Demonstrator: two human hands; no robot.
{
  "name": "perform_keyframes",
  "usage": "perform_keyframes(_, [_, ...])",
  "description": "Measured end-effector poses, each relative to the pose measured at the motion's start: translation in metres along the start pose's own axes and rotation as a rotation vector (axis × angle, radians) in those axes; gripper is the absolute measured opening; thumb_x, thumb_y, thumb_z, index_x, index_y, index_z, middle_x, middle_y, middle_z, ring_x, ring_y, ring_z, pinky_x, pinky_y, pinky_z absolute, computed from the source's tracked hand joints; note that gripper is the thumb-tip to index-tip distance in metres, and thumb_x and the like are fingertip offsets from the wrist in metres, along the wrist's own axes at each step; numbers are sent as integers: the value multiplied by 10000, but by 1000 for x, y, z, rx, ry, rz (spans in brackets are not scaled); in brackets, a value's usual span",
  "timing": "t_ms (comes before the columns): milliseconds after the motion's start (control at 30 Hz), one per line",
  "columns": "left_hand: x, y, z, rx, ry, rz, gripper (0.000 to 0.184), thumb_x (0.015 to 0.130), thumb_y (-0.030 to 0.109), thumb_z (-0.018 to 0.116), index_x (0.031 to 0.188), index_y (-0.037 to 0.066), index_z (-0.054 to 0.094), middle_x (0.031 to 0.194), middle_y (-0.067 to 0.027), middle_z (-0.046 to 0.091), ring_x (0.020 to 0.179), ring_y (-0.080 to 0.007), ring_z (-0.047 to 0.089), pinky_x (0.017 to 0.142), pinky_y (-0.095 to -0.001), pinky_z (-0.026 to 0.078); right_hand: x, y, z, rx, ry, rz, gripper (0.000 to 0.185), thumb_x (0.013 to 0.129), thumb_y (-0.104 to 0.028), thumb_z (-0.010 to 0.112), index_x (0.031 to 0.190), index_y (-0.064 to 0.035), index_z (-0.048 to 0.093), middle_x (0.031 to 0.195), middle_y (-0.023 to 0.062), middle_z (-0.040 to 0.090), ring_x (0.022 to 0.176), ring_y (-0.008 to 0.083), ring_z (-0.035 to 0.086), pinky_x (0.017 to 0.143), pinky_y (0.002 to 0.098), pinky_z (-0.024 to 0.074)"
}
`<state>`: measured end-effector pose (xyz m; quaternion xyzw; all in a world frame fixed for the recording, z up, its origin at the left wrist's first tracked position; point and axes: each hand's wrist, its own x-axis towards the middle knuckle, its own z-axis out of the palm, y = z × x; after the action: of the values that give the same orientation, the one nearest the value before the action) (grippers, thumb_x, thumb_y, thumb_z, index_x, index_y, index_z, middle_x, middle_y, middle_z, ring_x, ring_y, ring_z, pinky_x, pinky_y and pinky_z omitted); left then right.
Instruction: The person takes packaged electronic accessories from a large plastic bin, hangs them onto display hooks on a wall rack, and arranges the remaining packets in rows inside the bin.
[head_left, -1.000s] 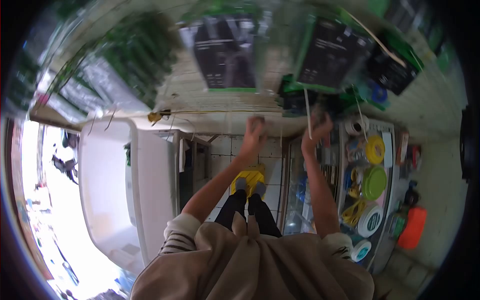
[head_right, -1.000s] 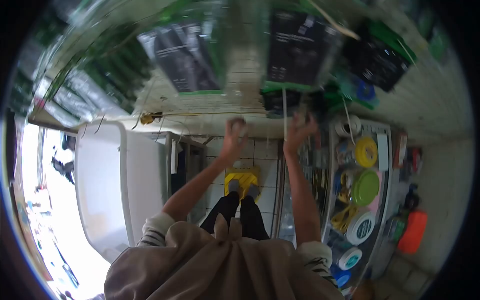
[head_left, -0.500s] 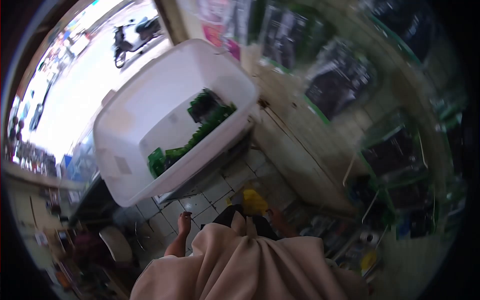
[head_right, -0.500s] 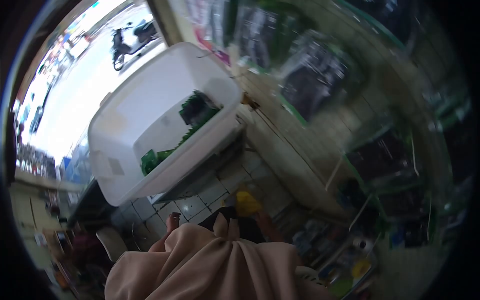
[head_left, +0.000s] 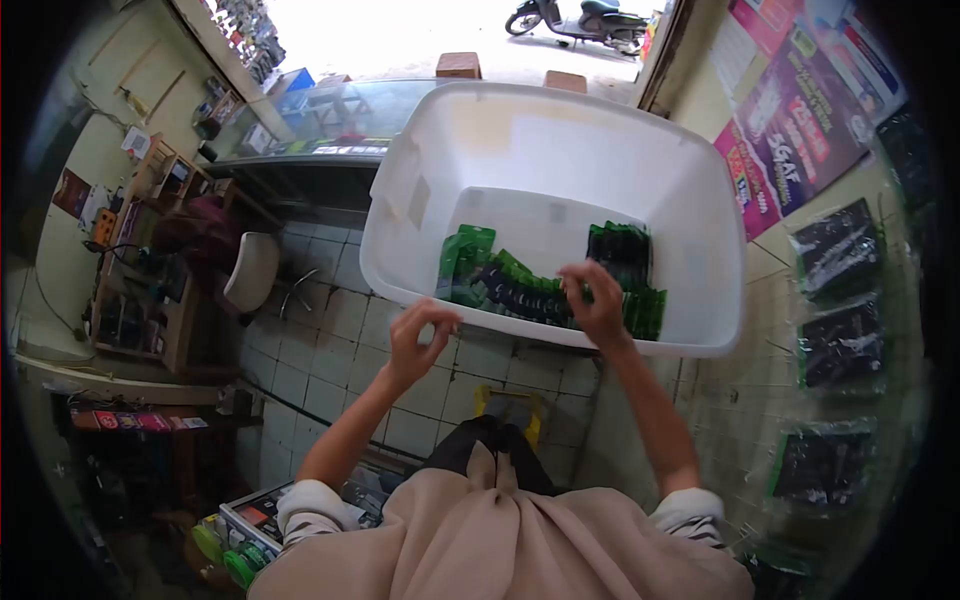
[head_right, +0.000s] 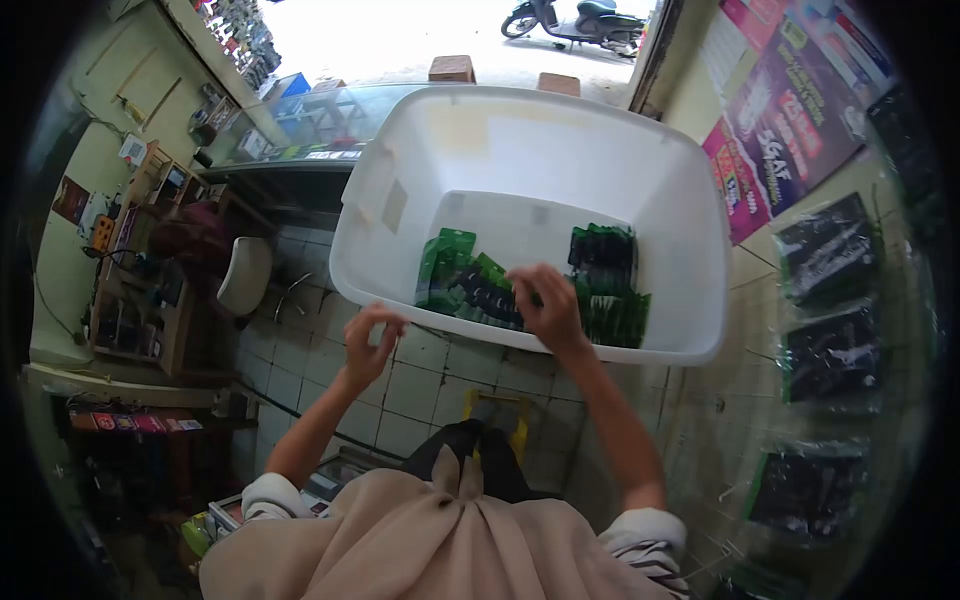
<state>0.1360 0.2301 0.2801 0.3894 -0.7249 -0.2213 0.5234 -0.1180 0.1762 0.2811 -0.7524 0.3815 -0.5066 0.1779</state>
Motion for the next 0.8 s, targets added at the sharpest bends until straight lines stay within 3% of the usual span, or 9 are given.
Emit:
perform_keyframes(100, [60,-33,12,-141,-13,-216,79,836,1,506,870,7,577,699,-35,572,620,-79,525,581,-222,420,43,52,26,44,-145,119,62,798,-3,521,843,-19,560,750,109,582,608,213,547,581,306,441])
perform_keyframes(233, [112,-131,54,-216,-142,-464,161,880,139,502,966,18,564,802,-37,563,751,-104,535,673,-241,438,48,147,82,76,-331,398,96,817,-70,506,859,-13,571,786,131,597,654,237,568,629,321,452])
perform_keyframes(300, [112,-196,74,99,-500,-633,220,850,182,537,1013,36,552,914,-80,575,867,-169,556,738,-309,458,34,195,112,6,-443,456,159,821,-136,503,842,-2,586,794,158,597,711,278,578,671,347,452])
perform_keyframes(333, [109,-217,79,98,-510,-645,220,850,182,537,1013,36,552,914,-80,575,867,-169,556,738,-309,458,25,216,128,-58,-485,492,180,805,-158,519,815,3,601,817,181,595,785,316,575,718,382,445])
perform_keyframes(400, [100,-257,92,697,-967,-351,313,809,215,569,1071,49,535,1093,-132,536,1025,-271,515,822,-372,459,6,252,159,-99,-512,513,197,807,-169,516,813,7,602,818,188,593,800,324,571,732,392,442])
perform_keyframes(500, [85,-305,115,868,-1169,-428,345,782,216,597,1085,72,516,1130,-115,496,1095,-292,451,857,-415,444,-19,290,202,-152,-611,576,238,816,-207,511,821,10,608,871,203,586,878,339,552,784,413,438])
perform_keyframes(633, [64,-359,136,856,-1269,-332,380,760,213,618,1096,73,511,1156,-112,473,1091,-288,452,870,-397,442,-46,328,257,-256,-764,630,265,819,-254,536,868,-3,605,977,198,560,963,359,518,838,436,432])
perform_keyframes(733, [53,-387,144,833,-1254,-252,376,755,179,608,1098,65,503,1164,-120,463,1097,-297,445,872,-390,444,-58,338,284,-302,-618,677,313,804,-259,560,958,14,564,951,190,562,973,350,520,833,458,429])
perform_keyframes(800, [52,-398,149,931,-1206,-227,392,755,140,587,1123,57,482,1188,-142,440,1101,-315,439,872,-391,443,-58,346,296,-314,-518,828,378,777,-264,596,1011,25,529,990,194,567,977,353,528,822,462,429])
